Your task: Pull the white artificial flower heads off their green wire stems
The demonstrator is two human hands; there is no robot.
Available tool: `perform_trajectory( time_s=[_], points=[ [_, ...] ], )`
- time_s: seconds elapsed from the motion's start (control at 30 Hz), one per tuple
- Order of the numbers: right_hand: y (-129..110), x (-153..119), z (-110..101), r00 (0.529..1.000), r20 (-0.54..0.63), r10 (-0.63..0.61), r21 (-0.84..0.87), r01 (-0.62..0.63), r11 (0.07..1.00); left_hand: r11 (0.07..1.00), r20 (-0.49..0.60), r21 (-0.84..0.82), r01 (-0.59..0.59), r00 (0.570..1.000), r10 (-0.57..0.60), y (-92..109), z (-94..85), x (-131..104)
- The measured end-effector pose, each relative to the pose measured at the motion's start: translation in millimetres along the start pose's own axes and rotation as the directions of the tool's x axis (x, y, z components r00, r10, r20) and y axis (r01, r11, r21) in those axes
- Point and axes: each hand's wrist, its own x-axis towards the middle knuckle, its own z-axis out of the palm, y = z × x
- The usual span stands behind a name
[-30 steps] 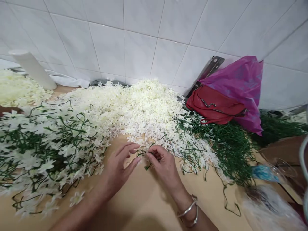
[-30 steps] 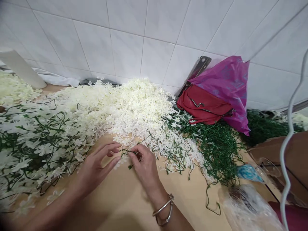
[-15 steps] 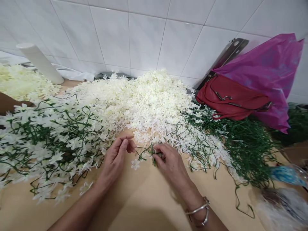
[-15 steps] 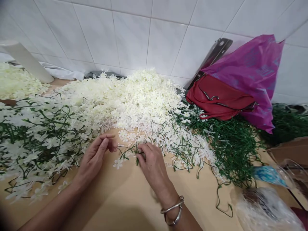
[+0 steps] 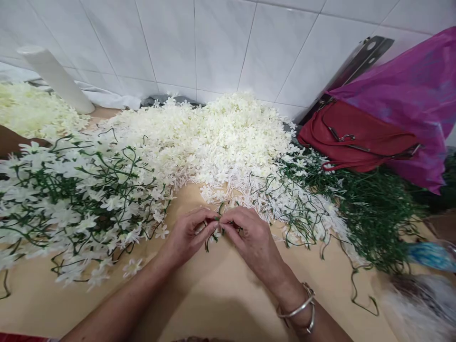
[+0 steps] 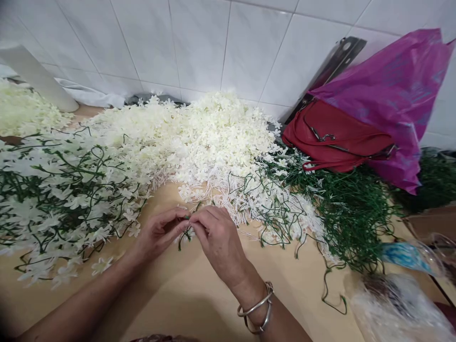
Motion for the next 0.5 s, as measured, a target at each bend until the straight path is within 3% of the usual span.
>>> perform_trajectory(
  time_s=[0.17, 0.3, 0.4, 0.5],
  points=[
    [2.4, 10.4, -1.7, 0.999, 0.034, 0.022, 0.009, -0.022, 1.000, 0.952, -0.127, -0.266, 0.151, 0.974, -0.189, 6.1, -10.3, -1.5],
    [-3.9, 13.8, -5.2, 0.971, -0.115, 0.210, 0.302, -0.168, 0.938, 0.937, -0.199, -0.293, 0.188, 0.947, -0.252, 8.0, -9.8, -0.9],
    [-8.3, 18.5, -7.0, 0.895, -0.168, 0.413, 0.636, -0.222, 0.739, 0.946, -0.217, -0.282, 0.161, 0.950, -0.226, 10.4, -6.7, 0.1],
    [-6.8, 22.2, -2.6, 0.869, -0.050, 0.491, 0.837, -0.232, 0.495, 0.916, -0.138, -0.376, 0.141, 0.969, -0.205, 13.9, -4.5, 1.5]
  ],
)
